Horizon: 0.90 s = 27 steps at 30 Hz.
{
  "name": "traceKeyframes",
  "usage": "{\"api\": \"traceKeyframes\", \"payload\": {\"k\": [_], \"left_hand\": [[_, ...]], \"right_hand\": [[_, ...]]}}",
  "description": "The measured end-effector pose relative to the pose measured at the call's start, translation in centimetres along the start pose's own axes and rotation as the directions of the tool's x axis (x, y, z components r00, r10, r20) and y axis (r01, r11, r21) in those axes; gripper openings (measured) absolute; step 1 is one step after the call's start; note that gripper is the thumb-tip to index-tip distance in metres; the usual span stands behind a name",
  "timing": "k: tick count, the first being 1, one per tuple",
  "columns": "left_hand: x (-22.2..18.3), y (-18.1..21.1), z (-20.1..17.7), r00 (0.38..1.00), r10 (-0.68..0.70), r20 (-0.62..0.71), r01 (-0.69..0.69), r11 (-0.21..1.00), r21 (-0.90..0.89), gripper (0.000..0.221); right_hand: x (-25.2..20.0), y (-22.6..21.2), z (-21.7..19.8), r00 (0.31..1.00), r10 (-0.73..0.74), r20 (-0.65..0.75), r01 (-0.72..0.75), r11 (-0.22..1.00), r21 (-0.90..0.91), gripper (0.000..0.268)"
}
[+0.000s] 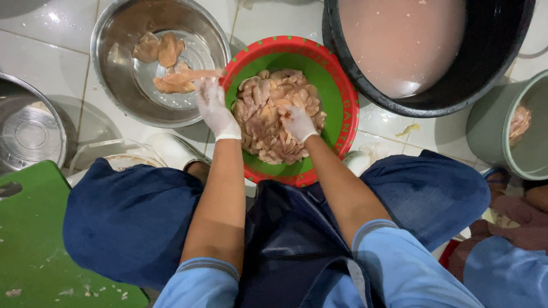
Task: Manually mixing raw chicken pieces in a plastic bowl and placing them onto a cutting board.
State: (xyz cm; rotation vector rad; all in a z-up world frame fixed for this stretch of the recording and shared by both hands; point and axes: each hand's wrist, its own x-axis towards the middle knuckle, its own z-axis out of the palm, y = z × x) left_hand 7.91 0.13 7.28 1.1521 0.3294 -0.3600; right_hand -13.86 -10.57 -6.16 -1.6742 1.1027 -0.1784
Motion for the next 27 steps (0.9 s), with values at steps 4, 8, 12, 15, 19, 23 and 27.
{"api": "traceKeyframes", "payload": {"k": [4, 8, 12, 15, 19, 23, 27], "left_hand": [[1.7, -2.7, -1.3, 0.999, 0.007, 0.038, -0.01, 0.997, 0.08, 0.038], [2.1, -6.6, -3.3, 0.984, -0.109, 0.138, 0.07, 0.963, 0.259, 0.032], [-0.7, -6.7, -3.8, 0.956, -0.231, 0.183, 0.172, 0.942, 0.29, 0.027], [-0.5, -10.3, -6.1, 0.917, -0.334, 0.22, 0.235, 0.895, 0.379, 0.023], [-2.1, -10.5, -7.1, 0.832, -0.455, 0.317, 0.126, 0.712, 0.69, 0.031], [-3.7, -8.9, -6.2, 0.722, -0.617, 0.314, 0.268, 0.667, 0.695, 0.042], [-4.5, -8.7, -5.1, 0.677, -0.666, 0.312, 0.434, 0.704, 0.562, 0.039]], "right_hand": [[-2.8, 0.5, 2.2, 0.949, -0.016, 0.314, 0.221, 0.743, -0.631, 0.049], [-4.0, 2.8, 4.3, 0.928, 0.03, 0.372, 0.221, 0.759, -0.613, 0.048], [-3.5, 8.1, 4.7, 0.869, 0.029, 0.493, 0.266, 0.814, -0.516, 0.055], [-4.2, 3.5, 3.8, 0.923, 0.058, 0.379, 0.039, 0.97, -0.242, 0.045], [-5.1, -5.7, 0.5, 0.934, 0.139, 0.328, -0.311, 0.767, 0.562, 0.048], [-3.0, -5.4, -0.8, 0.925, -0.046, 0.378, -0.244, 0.691, 0.68, 0.051], [-3.4, -8.0, -1.7, 0.973, 0.046, 0.227, -0.17, 0.81, 0.561, 0.034]]}}
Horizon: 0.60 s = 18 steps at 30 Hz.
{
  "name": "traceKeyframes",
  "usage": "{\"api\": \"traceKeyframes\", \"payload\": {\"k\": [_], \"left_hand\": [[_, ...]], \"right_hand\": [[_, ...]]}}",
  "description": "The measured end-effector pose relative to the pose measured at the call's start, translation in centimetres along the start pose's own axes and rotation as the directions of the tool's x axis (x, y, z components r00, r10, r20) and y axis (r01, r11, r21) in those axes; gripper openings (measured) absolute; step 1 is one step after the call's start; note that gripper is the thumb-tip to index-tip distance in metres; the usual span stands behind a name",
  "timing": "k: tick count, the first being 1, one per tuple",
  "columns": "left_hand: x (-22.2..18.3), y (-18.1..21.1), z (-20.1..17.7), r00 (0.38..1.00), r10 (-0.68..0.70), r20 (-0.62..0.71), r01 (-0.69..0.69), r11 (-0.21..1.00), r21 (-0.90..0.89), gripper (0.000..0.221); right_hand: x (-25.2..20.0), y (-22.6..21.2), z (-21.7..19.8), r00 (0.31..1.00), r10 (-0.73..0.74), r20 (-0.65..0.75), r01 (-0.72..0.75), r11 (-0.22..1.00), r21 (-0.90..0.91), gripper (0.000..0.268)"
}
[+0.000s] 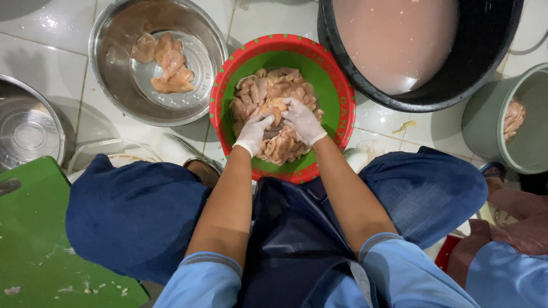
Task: Manually mixing raw chicken pieces in a plastic bowl and placing them onto a cutting board.
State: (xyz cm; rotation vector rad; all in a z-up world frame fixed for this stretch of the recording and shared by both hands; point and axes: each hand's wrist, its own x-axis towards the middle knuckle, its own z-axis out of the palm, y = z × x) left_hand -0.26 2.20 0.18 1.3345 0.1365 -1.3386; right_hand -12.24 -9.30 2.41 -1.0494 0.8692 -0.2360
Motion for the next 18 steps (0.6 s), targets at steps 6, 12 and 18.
{"api": "traceKeyframes", "payload": {"k": [6, 12, 18], "left_hand": [[0.2, 0.1, -0.7, 0.996, 0.092, -0.011, -0.087, 0.973, 0.211, 0.01], [-2.3, 1.9, 0.3, 0.946, 0.296, 0.132, -0.322, 0.906, 0.275, 0.024], [-2.9, 3.1, 0.8, 0.953, 0.299, 0.043, -0.302, 0.952, 0.06, 0.027]], "right_hand": [[2.2, 1.6, -2.7, 0.98, -0.155, -0.126, 0.135, 0.98, -0.149, 0.025], [-0.2, -1.4, 0.1, 0.99, -0.128, -0.052, 0.12, 0.983, -0.138, 0.018], [0.9, 0.3, -1.2, 0.984, -0.159, -0.084, 0.152, 0.984, -0.092, 0.02]]}}
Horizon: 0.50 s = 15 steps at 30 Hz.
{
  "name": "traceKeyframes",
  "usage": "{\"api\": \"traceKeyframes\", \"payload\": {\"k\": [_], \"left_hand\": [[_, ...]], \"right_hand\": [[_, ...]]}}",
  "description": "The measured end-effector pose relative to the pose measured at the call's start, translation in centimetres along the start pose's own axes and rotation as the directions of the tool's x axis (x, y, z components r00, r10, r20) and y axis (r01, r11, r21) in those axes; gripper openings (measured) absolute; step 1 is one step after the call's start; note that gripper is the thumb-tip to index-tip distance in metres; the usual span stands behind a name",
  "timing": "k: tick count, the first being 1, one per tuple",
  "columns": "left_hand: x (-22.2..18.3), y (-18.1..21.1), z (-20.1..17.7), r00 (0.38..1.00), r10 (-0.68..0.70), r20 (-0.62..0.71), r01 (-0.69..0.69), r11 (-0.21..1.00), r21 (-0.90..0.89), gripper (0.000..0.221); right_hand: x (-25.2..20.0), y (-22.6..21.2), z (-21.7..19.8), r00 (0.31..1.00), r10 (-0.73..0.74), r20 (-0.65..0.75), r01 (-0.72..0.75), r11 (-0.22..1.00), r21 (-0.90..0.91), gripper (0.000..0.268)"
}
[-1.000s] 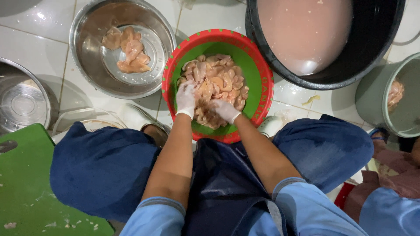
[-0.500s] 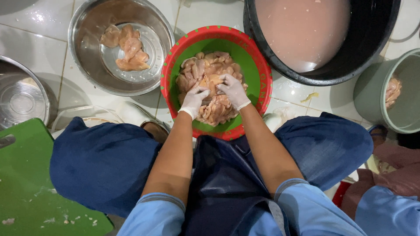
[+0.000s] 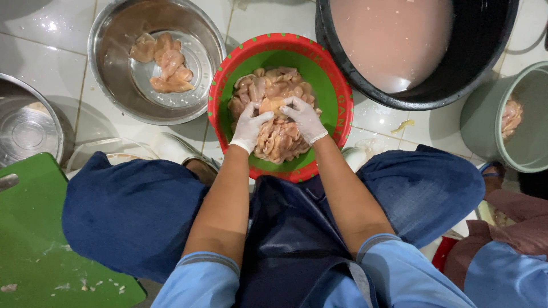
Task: Manually mixing raw chicken pieces in a plastic bowl and placing them onto a cutting board.
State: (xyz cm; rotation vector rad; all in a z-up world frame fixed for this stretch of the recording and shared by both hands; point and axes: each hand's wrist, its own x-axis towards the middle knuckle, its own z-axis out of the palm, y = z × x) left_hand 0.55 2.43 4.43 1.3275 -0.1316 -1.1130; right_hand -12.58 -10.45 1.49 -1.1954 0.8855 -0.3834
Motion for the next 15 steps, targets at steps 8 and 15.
{"api": "traceKeyframes", "payload": {"k": [8, 15], "left_hand": [[-1.8, 3.5, 0.6, 0.999, -0.017, 0.037, 0.017, 1.0, 0.008, 0.036], [2.1, -2.7, -1.8, 0.998, -0.06, -0.018, 0.061, 0.997, 0.043, 0.022]], "right_hand": [[-1.5, -1.7, 0.8, 1.0, -0.029, 0.006, 0.029, 0.999, -0.031, 0.017], [-2.9, -6.1, 2.5, 0.997, -0.074, 0.028, 0.076, 0.994, -0.073, 0.02]]}}
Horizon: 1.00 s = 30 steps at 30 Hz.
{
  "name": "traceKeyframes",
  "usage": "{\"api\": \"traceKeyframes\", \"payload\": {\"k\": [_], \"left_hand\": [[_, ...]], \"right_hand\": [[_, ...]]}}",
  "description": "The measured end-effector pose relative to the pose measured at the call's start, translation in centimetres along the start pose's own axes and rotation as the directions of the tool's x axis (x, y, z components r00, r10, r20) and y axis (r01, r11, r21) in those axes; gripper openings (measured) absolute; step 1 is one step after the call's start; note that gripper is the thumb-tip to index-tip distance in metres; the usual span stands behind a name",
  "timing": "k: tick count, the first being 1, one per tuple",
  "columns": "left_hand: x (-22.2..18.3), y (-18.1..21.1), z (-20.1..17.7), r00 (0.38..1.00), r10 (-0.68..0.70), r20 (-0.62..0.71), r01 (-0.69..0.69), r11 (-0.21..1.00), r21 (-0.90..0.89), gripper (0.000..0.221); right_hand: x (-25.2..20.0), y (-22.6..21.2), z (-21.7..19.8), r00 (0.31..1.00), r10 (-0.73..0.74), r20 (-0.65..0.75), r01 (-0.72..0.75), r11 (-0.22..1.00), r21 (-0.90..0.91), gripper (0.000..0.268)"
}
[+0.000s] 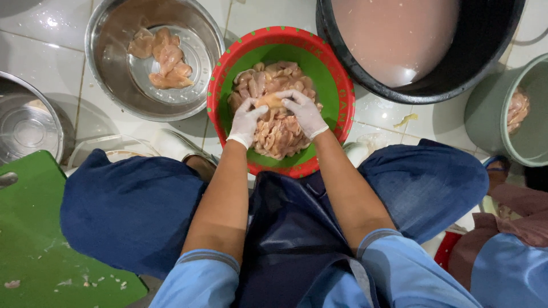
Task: Manually mixing raw chicken pieces in a plastic bowl and placing them onto a cutting board.
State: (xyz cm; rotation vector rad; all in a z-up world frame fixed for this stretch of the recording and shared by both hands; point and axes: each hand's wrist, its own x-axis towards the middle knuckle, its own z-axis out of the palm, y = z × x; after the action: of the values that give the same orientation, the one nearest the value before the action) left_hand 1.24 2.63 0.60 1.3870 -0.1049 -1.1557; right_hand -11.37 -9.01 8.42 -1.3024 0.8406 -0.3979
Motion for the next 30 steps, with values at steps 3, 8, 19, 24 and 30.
{"api": "traceKeyframes", "payload": {"k": [3, 8, 19, 24, 30], "left_hand": [[1.2, -0.6, -0.8, 0.986, 0.082, -0.146, -0.065, 0.99, 0.124, 0.021], [0.7, 1.3, -0.7, 0.95, 0.104, -0.296, -0.035, 0.973, 0.228, 0.023], [2.9, -2.0, -2.4, 0.906, 0.117, -0.406, -0.072, 0.989, 0.126, 0.026], [0.8, -0.7, -2.0, 0.899, 0.135, -0.416, -0.034, 0.97, 0.241, 0.033], [-0.3, 1.5, -0.5, 0.942, 0.281, -0.182, -0.175, 0.877, 0.448, 0.031]], "right_hand": [[0.4, 4.7, -1.0, 0.992, 0.098, -0.076, -0.105, 0.99, -0.092, 0.03], [-1.9, 23.1, -3.4, 0.959, 0.206, 0.197, 0.116, 0.35, -0.929, 0.027], [-3.4, 19.1, -2.1, 0.884, 0.332, 0.329, 0.132, 0.499, -0.857, 0.035], [-2.4, 12.8, -2.7, 0.94, 0.336, 0.057, -0.248, 0.79, -0.561, 0.045], [-2.7, 1.7, -1.0, 0.871, 0.423, 0.251, -0.489, 0.693, 0.529, 0.063]]}}
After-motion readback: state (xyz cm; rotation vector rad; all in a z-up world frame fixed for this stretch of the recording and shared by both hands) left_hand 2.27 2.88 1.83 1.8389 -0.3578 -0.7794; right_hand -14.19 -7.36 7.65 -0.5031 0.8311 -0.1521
